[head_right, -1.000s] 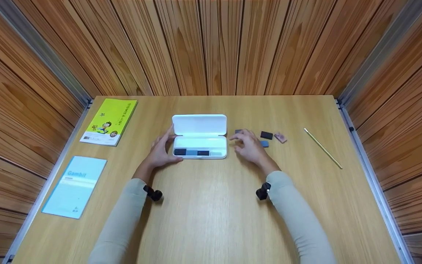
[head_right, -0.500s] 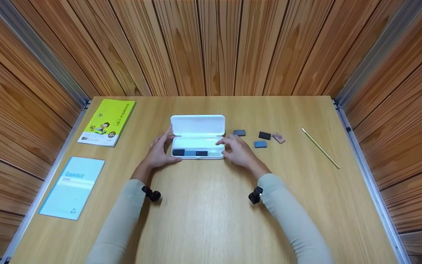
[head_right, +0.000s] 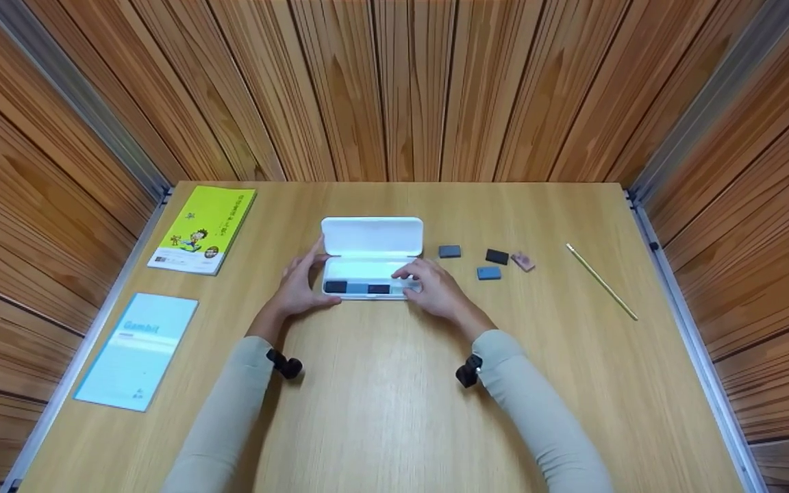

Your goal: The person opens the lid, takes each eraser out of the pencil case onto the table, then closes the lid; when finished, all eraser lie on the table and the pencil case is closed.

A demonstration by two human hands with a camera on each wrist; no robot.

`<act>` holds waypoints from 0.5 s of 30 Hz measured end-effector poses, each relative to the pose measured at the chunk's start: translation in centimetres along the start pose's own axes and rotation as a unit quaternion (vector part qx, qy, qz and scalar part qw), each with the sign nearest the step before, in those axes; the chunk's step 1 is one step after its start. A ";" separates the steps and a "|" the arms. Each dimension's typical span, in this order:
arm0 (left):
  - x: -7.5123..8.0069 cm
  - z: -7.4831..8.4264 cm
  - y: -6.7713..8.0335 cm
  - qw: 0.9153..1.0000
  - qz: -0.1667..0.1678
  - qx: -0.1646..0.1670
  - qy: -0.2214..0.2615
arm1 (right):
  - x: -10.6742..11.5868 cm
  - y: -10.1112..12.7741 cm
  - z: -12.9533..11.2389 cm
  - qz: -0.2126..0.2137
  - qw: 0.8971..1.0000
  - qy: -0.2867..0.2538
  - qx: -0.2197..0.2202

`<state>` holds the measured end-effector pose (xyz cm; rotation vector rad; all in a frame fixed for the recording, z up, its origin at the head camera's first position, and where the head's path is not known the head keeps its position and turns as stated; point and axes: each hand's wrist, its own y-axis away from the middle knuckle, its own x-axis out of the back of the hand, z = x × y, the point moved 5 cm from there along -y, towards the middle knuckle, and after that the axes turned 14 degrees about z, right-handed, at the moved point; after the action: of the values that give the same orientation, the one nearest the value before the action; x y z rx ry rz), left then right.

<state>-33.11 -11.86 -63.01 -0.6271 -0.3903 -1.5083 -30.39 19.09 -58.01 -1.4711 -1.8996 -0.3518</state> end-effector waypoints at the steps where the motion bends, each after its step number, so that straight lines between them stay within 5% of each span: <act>1: 0.0 0.0 0.0 1.000 -0.001 0.001 -0.001 | -0.1 0.0 0.0 0.000 1.000 -0.004 0.002; 15: 0.1 -0.1 0.0 1.000 -0.003 0.004 0.005 | -1.3 0.1 0.8 -0.009 1.000 -0.005 -0.018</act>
<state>-33.12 -12.05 -63.03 -0.6122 -0.3904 -1.5146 -30.40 18.63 -59.50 -1.4817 -1.9259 -0.3885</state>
